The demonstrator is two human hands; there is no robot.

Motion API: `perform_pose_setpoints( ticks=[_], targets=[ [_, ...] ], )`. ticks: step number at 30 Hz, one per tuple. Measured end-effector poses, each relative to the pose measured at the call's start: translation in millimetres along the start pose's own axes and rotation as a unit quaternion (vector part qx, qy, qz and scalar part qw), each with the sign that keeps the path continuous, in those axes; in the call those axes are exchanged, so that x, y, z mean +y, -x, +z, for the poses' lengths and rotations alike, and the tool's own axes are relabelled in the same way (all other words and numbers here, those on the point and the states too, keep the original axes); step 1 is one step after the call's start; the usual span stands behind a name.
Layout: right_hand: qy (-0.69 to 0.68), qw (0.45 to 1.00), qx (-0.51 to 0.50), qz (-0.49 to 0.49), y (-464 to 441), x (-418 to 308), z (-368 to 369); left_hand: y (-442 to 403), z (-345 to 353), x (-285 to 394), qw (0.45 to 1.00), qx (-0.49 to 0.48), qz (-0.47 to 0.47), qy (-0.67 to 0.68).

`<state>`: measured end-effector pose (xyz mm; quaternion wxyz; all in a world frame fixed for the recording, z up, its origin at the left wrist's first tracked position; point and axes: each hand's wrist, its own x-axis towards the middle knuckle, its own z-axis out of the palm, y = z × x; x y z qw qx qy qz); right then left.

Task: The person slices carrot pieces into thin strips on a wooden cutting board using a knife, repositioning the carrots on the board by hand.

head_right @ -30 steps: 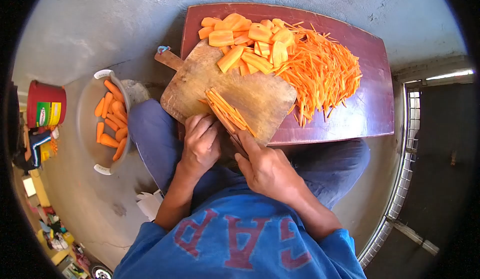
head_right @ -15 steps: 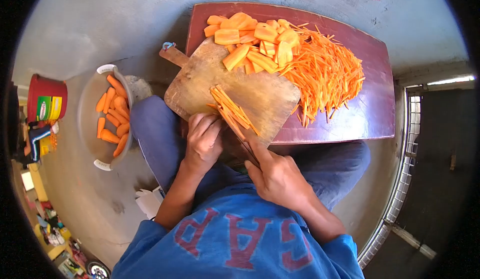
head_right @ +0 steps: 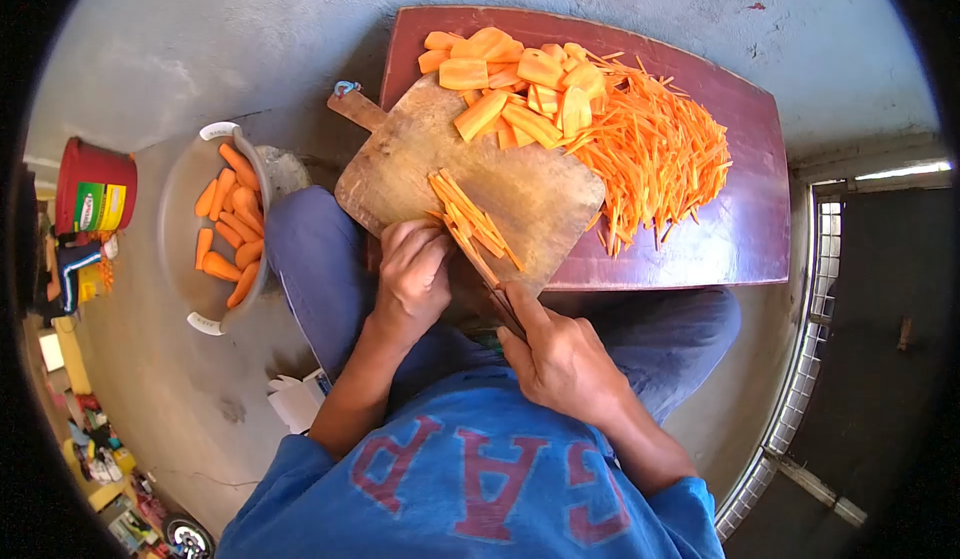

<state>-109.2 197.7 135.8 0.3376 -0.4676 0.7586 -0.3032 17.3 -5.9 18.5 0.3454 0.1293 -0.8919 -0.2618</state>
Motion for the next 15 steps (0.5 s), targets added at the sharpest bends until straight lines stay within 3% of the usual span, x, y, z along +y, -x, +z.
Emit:
perform_pose_setpoints(
  ticks=[5,8,15],
  targets=[
    [0.005,0.999,0.026,-0.021,-10,1,2,-1,1,1,1.000,0.015,0.002,-0.014],
    [-0.024,0.999,-0.010,0.029,-3,-9,-9,-5,1,2,1.000,0.023,-0.005,-0.012],
    [-0.007,1.000,0.026,-0.015,-12,3,4,-6,0,3,0.999,0.031,-0.006,-0.013]
  ],
)
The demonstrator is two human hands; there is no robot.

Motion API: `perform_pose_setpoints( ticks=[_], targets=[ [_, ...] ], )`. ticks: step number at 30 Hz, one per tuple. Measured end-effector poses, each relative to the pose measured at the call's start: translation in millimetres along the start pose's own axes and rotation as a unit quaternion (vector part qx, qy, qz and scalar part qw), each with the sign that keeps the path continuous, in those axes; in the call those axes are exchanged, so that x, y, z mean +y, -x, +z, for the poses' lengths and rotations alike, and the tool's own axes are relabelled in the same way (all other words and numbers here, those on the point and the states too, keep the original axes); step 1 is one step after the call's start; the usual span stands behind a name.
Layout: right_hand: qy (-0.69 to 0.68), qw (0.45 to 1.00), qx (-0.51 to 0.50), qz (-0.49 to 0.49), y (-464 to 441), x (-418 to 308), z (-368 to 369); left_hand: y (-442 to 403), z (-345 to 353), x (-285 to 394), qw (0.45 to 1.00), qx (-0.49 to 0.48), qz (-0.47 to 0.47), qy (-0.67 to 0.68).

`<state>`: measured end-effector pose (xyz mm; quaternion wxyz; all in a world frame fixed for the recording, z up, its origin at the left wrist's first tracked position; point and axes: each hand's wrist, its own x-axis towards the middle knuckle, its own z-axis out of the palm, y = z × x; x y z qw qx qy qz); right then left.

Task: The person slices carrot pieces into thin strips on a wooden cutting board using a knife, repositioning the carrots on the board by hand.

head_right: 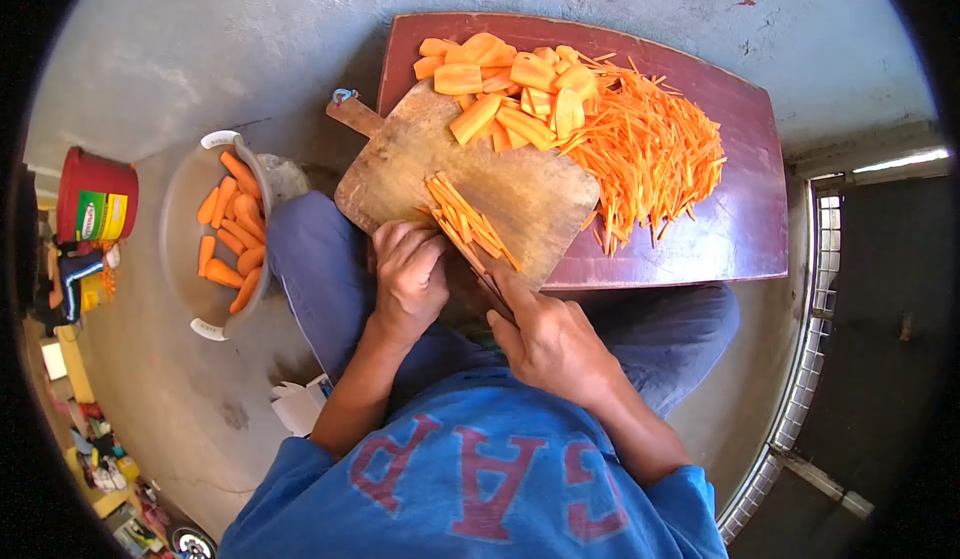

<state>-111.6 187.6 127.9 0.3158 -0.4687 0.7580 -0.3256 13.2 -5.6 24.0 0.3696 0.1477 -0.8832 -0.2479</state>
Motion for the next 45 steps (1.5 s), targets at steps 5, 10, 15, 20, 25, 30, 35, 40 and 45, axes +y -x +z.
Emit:
perform_pose_setpoints(
  ticks=[5,10,15,20,25,30,35,40,45],
  targets=[
    [-0.038,0.999,-0.023,0.026,16,-7,-11,4,3,-1,1.000,0.012,-0.022,0.017],
    [-0.006,0.999,-0.018,0.026,7,-3,-4,5,1,0,1.000,-0.007,-0.012,-0.020],
    [-0.042,0.998,0.022,0.028,20,-2,-9,2,-2,6,0.999,-0.003,-0.037,-0.029],
    [-0.116,0.988,0.057,0.080,19,-14,-14,-7,-3,5,0.997,0.049,-0.065,-0.002],
    [-0.219,0.974,0.054,0.033,-20,-3,30,1,-7,-2,0.973,0.139,-0.156,0.095],
    [-0.238,0.969,0.041,0.054,-35,8,35,6,-9,-5,0.948,0.135,-0.222,0.185],
    [-0.166,0.976,0.117,0.072,8,59,-3,-2,-4,-1,0.984,0.072,-0.137,0.088],
    [-0.149,0.963,0.176,0.136,25,101,-69,-4,2,2,0.999,0.010,-0.043,0.008],
    [-0.090,0.957,0.243,0.130,25,112,-105,-7,3,4,0.999,-0.020,-0.034,0.016]
  ],
)
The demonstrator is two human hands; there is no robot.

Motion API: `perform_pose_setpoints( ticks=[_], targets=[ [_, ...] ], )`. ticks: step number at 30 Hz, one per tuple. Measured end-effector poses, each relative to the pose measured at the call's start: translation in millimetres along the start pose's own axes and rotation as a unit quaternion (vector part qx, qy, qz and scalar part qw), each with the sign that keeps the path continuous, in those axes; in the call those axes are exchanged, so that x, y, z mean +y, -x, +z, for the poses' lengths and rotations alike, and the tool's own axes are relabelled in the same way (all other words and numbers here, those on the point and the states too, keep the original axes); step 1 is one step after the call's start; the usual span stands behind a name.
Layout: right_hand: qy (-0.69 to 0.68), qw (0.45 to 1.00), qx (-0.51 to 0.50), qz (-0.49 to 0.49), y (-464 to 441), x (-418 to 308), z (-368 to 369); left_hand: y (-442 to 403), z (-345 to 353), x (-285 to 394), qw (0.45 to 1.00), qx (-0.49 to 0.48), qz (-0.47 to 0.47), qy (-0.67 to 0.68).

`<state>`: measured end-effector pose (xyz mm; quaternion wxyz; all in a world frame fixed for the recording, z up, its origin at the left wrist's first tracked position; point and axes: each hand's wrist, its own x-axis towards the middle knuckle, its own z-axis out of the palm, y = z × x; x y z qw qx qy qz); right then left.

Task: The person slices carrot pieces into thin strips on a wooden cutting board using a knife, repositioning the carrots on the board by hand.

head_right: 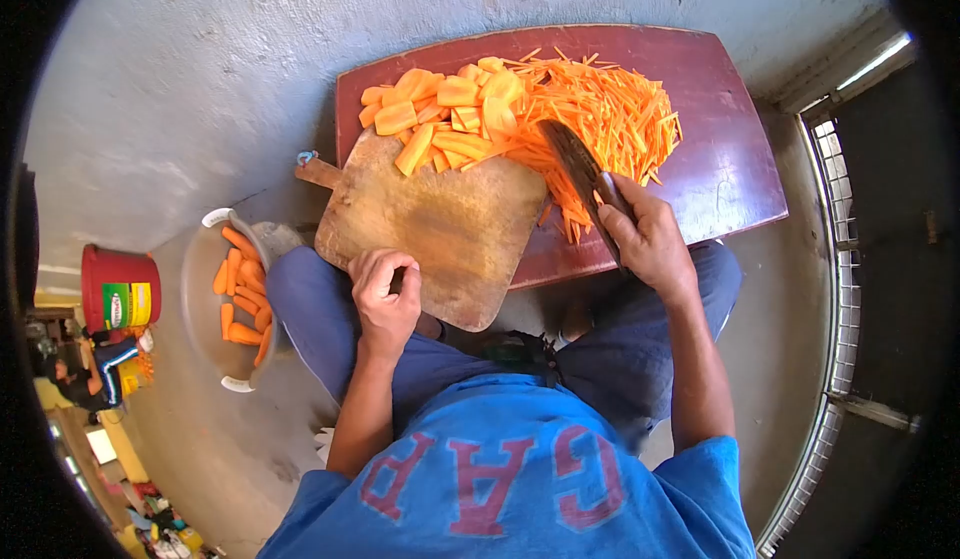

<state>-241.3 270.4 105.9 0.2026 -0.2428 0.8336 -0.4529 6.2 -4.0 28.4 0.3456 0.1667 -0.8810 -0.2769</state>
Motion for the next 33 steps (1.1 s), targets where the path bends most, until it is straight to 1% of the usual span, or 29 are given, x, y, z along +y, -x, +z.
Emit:
perform_pose_setpoints(
  ticks=[1,2,5,7,9,10,11,13,14,16,19,20,23,24,26,27,29,33],
  targets=[
    [-0.013,1.000,0.013,-0.001,-2,0,-2,-2,0,1,1.000,-0.006,-0.003,0.002],
    [-0.007,0.999,0.033,-0.028,-4,0,0,-5,0,3,1.000,-0.013,-0.005,0.006],
    [-0.115,0.993,0.029,0.017,4,-16,4,-20,1,6,0.999,-0.054,-0.002,0.007],
    [-0.182,0.983,-0.006,0.018,10,-20,16,-33,4,5,0.997,-0.079,0.006,-0.007],
    [-0.206,0.973,-0.091,0.057,13,-29,24,-52,10,1,0.994,-0.100,0.018,-0.030],
    [-0.203,0.967,-0.143,0.058,9,-21,28,-62,13,-2,0.993,-0.118,0.008,-0.030],
    [-0.195,0.964,-0.168,0.066,6,-16,32,-73,17,-5,0.992,-0.114,0.009,-0.044],
    [-0.191,0.969,-0.146,0.059,3,-5,39,-95,27,-13,0.992,-0.104,0.010,-0.073],
    [-0.186,0.976,-0.105,0.046,2,-2,41,-105,29,-24,0.990,-0.109,0.004,-0.092],
    [-0.176,0.984,-0.022,0.021,2,2,43,-124,29,-45,0.993,-0.070,-0.030,-0.093],
    [-0.236,0.972,0.003,0.004,5,6,41,-141,35,-87,0.991,-0.031,-0.067,-0.109],
    [-0.239,0.971,-0.010,-0.003,7,7,41,-141,40,-102,0.990,-0.022,-0.077,-0.116],
    [-0.286,0.957,-0.049,0.009,10,7,48,-134,57,-142,0.988,-0.028,-0.127,-0.078],
    [-0.291,0.954,-0.066,0.018,9,14,53,-133,56,-134,0.987,-0.038,-0.118,-0.107],
    [-0.307,0.949,-0.064,0.025,12,14,55,-128,50,-106,0.979,-0.056,-0.101,-0.166],
    [-0.314,0.947,-0.066,0.029,14,13,56,-123,48,-101,0.980,-0.057,-0.110,-0.158],
    [-0.281,0.957,-0.062,0.045,21,10,47,-113,44,-92,0.980,-0.055,-0.126,-0.143],
    [-0.221,0.971,-0.051,0.072,46,5,32,-84,43,-59,0.977,-0.058,-0.125,-0.161]
  ],
)
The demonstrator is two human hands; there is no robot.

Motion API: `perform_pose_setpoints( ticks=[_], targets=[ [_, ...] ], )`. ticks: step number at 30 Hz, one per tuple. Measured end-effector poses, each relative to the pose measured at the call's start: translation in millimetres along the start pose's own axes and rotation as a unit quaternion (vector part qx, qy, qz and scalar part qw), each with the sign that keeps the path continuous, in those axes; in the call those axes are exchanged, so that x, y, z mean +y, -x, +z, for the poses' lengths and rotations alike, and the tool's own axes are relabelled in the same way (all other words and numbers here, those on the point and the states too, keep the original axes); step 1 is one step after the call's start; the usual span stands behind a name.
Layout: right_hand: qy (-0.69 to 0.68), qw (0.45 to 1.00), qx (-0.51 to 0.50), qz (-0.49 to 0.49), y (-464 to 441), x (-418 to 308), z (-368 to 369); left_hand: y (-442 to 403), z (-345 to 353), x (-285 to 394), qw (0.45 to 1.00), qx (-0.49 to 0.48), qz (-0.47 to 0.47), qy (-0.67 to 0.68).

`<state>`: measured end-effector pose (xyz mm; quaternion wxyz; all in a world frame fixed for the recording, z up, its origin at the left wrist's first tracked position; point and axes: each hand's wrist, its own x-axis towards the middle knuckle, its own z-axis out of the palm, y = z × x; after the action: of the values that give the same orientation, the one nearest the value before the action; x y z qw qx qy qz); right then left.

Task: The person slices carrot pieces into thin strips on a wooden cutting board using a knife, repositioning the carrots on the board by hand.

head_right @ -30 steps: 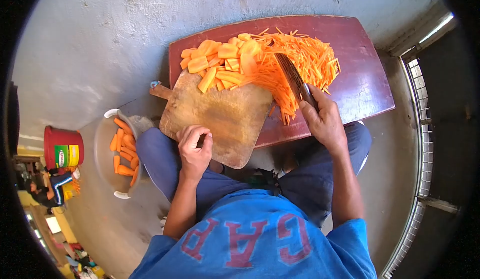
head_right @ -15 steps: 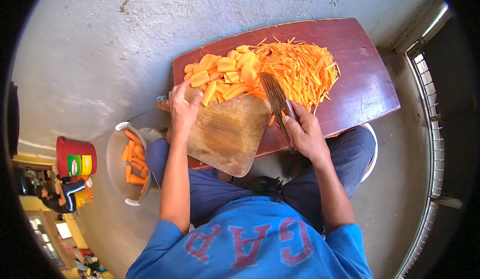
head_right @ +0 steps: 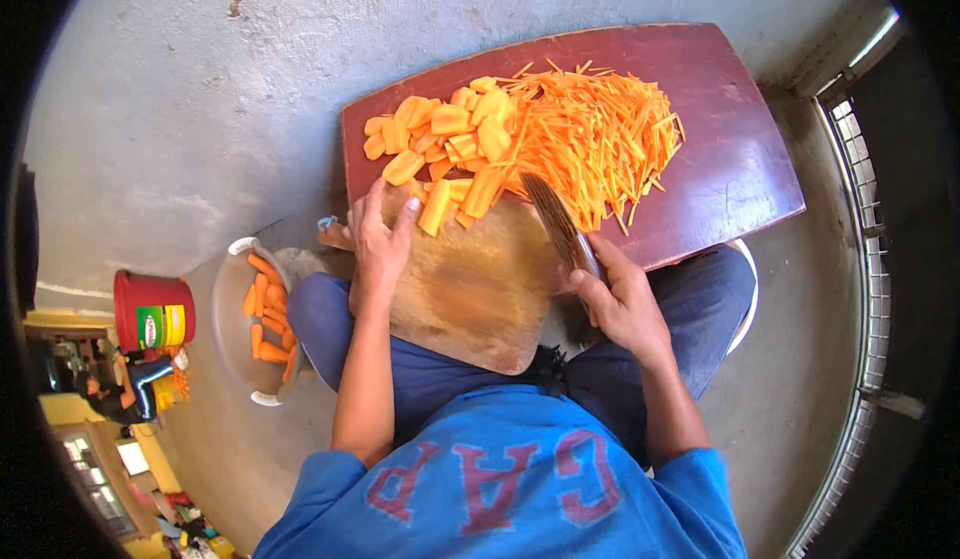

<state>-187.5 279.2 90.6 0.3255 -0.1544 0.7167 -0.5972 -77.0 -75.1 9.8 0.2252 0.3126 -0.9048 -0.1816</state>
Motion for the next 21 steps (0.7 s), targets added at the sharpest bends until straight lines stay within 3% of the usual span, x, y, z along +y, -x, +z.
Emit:
perform_pose_setpoints(
  ticks=[6,8,13,16,21],
  targets=[
    [0.051,0.999,0.007,0.006,17,3,-7,17,-14,22,1.000,-0.004,-0.006,0.020],
    [0.096,0.993,0.017,-0.060,19,10,-3,19,-19,28,0.998,0.010,0.055,0.015],
    [0.136,0.987,-0.011,-0.086,26,-8,13,13,-26,59,0.980,-0.034,0.197,-0.001],
    [0.136,0.987,-0.030,-0.075,26,-10,23,12,-9,58,0.982,-0.071,0.174,0.029],
    [0.149,0.986,-0.045,-0.068,33,-19,31,18,-9,49,0.983,-0.028,0.118,0.140]
  ],
)
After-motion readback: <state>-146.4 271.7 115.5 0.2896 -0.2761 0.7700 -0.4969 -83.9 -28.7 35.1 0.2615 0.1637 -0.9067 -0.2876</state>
